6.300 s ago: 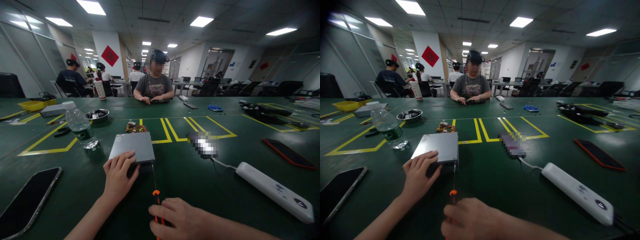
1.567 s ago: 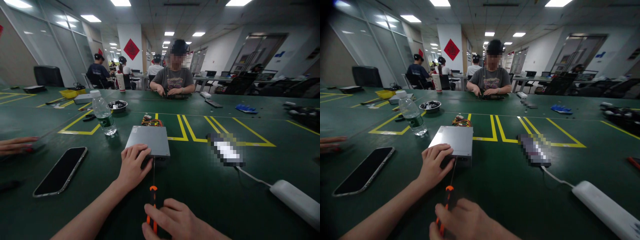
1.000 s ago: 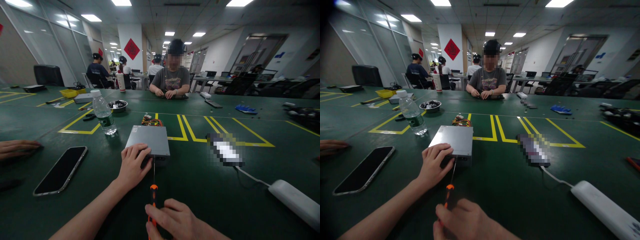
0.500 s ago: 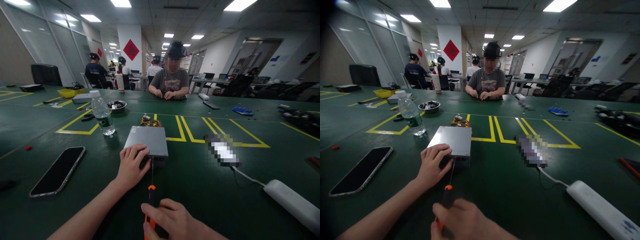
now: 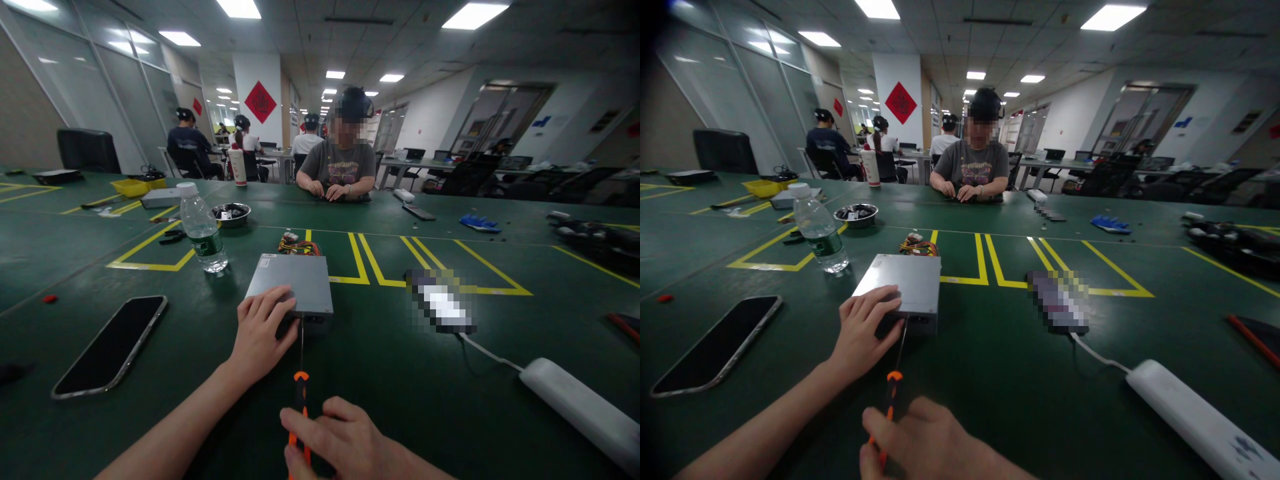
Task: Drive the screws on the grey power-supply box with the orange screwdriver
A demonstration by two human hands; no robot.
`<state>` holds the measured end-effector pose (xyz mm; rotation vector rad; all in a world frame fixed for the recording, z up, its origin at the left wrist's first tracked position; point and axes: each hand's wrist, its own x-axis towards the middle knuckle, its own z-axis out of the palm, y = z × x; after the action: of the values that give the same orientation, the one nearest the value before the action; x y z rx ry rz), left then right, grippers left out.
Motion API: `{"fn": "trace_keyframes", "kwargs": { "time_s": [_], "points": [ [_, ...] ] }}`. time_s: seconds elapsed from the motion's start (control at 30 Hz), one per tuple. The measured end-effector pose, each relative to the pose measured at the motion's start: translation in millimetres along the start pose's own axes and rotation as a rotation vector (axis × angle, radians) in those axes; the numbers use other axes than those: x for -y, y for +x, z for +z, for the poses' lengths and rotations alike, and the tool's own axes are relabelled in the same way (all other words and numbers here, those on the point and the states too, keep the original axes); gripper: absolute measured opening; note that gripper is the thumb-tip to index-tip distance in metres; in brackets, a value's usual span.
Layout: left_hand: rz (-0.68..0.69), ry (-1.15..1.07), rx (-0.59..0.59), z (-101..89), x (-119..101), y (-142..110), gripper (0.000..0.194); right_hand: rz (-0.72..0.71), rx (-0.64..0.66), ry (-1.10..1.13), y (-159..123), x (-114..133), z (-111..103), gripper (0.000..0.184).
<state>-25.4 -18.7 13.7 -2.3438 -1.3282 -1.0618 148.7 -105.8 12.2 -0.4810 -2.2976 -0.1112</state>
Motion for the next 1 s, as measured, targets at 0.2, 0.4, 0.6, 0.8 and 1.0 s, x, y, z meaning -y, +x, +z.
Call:
{"fn": "trace_keyframes", "kwargs": {
  "time_s": [0.2,0.4,0.6,0.8,1.0],
  "points": [
    [0.014,0.012,0.001,-0.6,-0.9,1.5,0.021,-0.122,0.051,-0.043,3.6,-3.9,-8.9,0.025],
    [0.023,0.035,-0.013,0.0,-1.7,2.3,0.021,-0.106,0.113,-0.115,-0.1,-0.2,-2.8,0.019],
    [0.012,0.034,-0.011,2.9,1.0,0.8,0.021,-0.068,0.040,-0.059,0.0,-1.1,-1.6,0.028],
    [0.017,0.037,-0.016,2.8,1.0,0.7,0.021,-0.126,0.045,-0.112,7.3,-2.1,-10.4,0.021],
    [0.019,0.042,-0.015,1.8,0.7,0.7,0.021,-0.083,0.146,-0.114,-2.1,-2.0,-1.9,0.015]
  ]
}}
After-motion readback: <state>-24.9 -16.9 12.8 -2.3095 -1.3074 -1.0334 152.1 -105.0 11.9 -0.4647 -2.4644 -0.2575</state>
